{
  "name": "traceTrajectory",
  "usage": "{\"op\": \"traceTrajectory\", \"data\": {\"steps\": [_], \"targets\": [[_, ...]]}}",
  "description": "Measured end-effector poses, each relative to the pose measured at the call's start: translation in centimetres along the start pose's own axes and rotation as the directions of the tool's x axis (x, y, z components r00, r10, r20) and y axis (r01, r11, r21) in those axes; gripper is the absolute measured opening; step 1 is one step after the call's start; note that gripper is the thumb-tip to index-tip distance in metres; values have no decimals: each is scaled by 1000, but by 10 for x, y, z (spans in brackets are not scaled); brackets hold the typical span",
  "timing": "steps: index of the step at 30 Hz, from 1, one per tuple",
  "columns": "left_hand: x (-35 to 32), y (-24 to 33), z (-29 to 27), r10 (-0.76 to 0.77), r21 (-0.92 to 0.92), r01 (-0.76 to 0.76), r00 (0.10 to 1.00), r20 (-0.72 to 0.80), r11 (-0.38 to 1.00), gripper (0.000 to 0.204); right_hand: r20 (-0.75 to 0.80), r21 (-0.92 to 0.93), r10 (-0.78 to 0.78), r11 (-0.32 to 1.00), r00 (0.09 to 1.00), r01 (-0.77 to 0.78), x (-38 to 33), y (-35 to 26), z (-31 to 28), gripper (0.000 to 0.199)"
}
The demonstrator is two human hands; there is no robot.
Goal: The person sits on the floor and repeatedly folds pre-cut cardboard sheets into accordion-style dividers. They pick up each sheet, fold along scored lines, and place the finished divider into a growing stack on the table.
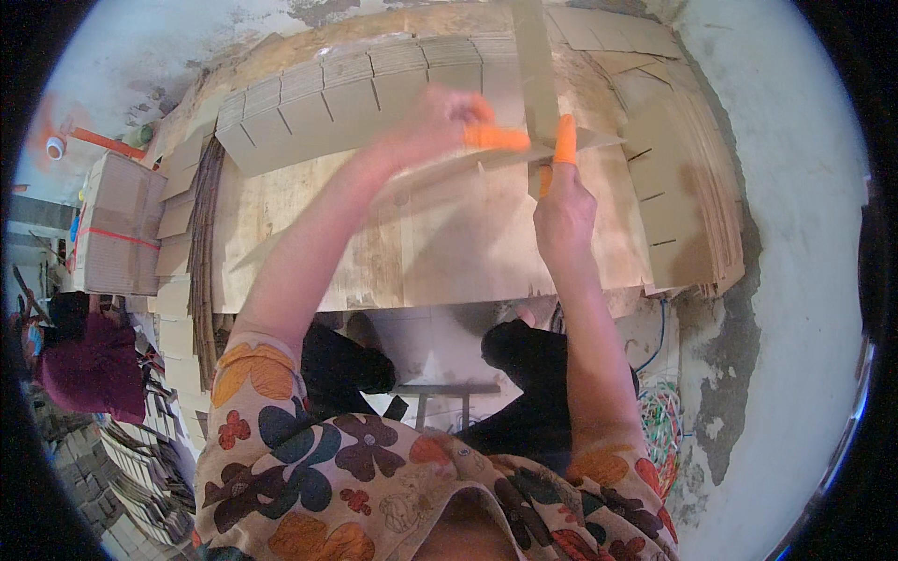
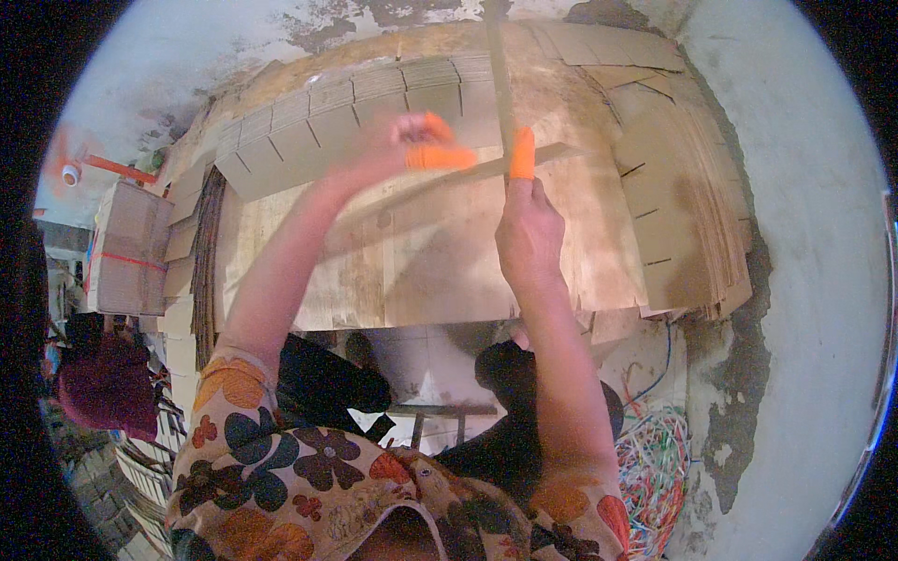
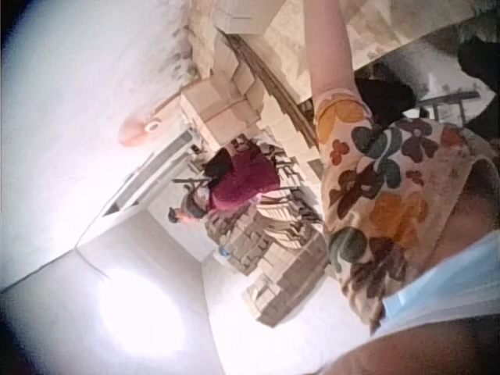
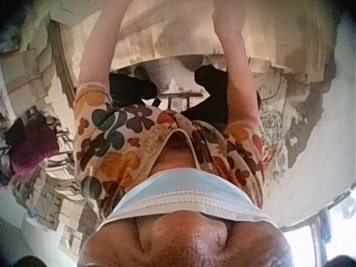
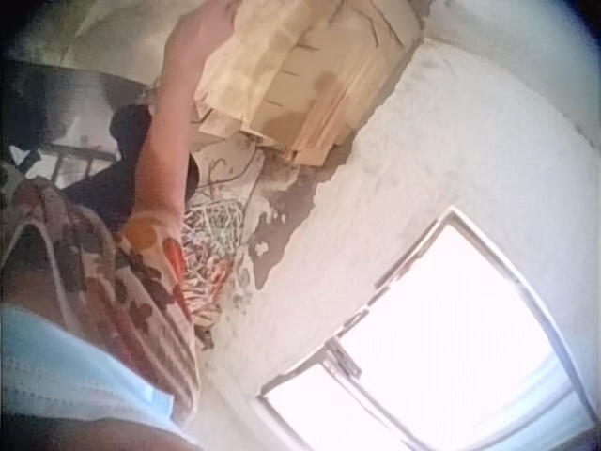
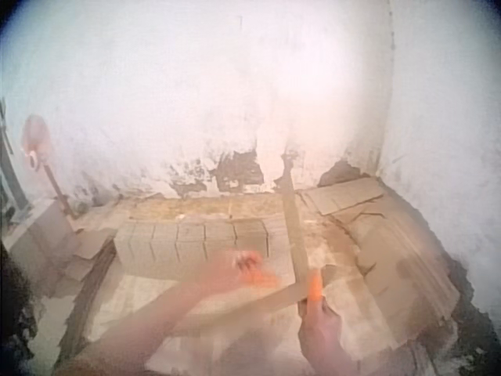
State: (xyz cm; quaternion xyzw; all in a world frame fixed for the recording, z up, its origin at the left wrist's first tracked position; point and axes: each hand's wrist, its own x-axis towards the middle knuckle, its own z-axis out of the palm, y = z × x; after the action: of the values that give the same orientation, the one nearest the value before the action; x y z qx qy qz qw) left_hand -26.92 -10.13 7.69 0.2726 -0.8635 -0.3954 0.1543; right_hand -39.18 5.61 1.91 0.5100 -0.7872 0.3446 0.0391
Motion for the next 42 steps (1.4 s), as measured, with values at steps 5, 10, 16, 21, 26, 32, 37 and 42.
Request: {"op": "traceTrajectory", "data": {"steps": [5,10,16,21,26,32,37,42], "targets": [[64,-46,-20,77,591,61,976,-205,804,54,-56,-21,4,1000,998,-5,-1,-3,-2,72],[89,-98,9,321,776,-6,912,-254,631,40,-63,35,-41,998,997,43,-3,1,6,70],[92,-109,3,424,769,-127,883,-200,627,19,-74,105,-27,994,997,35,-4,-2,2,71],[78,-90,-2,366,720,-142,916,-165,679,11,-82,94,-61,993,995,69,-3,-3,-3,73],[70,-83,1,465,689,-262,877,-121,675,15,13,104,-27,994,1000,26,-3,-7,-8,63],[57,-58,3,598,614,-385,780,-183,689,9,-39,29,-21,999,999,22,-7,2,-4,70],[27,-30,12,557,556,-379,809,-188,739,12,-3,27,-22,999,1000,22,-10,7,-2,71],[16,-13,3,293,154,-268,941,-168,951,23,87,55,3,998,996,-8,-13,3,-10,66]]}}
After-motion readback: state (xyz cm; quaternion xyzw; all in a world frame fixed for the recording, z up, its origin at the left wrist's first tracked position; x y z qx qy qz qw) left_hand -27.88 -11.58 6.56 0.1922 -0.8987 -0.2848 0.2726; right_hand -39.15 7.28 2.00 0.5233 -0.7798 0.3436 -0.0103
